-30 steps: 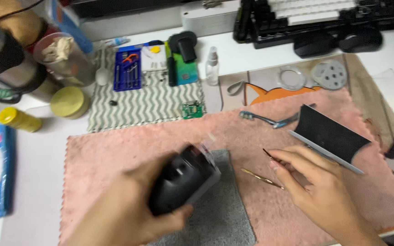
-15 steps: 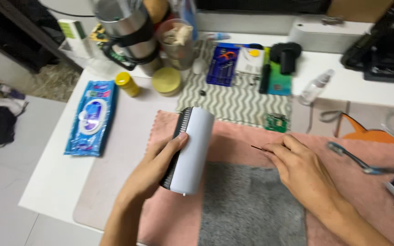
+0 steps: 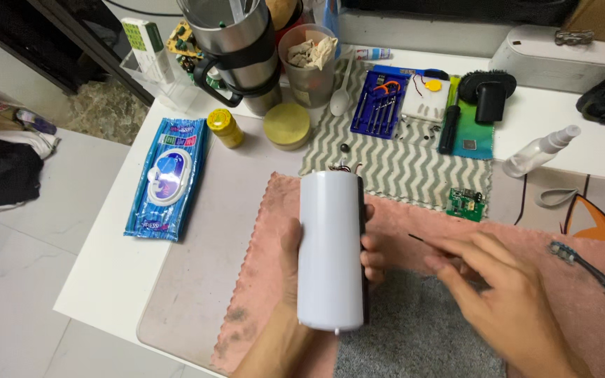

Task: The person assembles a cylindrical electronic device by inserting a white plastic housing into a black base containing two speakers. They then use a small screwdriver to tighten screws into the base and handle a separate circular component with a circuit board.

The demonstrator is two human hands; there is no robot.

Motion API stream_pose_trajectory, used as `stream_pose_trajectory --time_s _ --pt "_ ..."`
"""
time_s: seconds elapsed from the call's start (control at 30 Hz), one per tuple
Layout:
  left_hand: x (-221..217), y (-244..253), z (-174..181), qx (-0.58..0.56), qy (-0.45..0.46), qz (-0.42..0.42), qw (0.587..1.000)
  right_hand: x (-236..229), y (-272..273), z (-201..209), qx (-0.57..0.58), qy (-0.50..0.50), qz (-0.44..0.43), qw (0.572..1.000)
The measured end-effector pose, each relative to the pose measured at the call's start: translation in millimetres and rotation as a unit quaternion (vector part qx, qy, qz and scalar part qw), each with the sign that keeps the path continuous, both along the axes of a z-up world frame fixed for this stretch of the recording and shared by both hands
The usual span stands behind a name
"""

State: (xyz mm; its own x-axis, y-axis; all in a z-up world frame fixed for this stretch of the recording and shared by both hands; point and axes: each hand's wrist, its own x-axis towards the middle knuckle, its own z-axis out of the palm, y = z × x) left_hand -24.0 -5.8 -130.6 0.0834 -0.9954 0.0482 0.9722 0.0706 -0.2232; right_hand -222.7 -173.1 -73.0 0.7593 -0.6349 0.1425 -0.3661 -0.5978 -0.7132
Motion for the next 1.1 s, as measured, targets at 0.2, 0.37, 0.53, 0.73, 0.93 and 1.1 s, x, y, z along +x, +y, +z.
stream_pose_trajectory --time_s 0.2,0.37,0.53,0.73,0.93,1.1 --pt "-1 -9 0 -0.051 0.014 -0.023 0.998 -9 4 -8 -0.019 -0.007 0.004 1.000" --pt "-4 -15 6 -0.049 0.020 -0.010 0.999 -12 4 -8 -0.021 -0.036 0.033 0.999" --pt "-14 -14 20 -0.007 0.000 0.018 1.000 -16 7 -1 -0.013 -0.049 0.049 0.998" --pt "-30 -12 35 0.063 -0.119 0.074 0.988 -15 18 13 -0.038 -0.046 0.024 0.998" --pt "2 -2 96 0.201 -0.438 0.226 0.847 -57 -3 35 -0.066 -0.085 0.008 0.994" --pt "47 41 -2 0.671 -0.551 0.148 0.474 -143 -66 43 -0.095 0.057 -0.141 0.984"
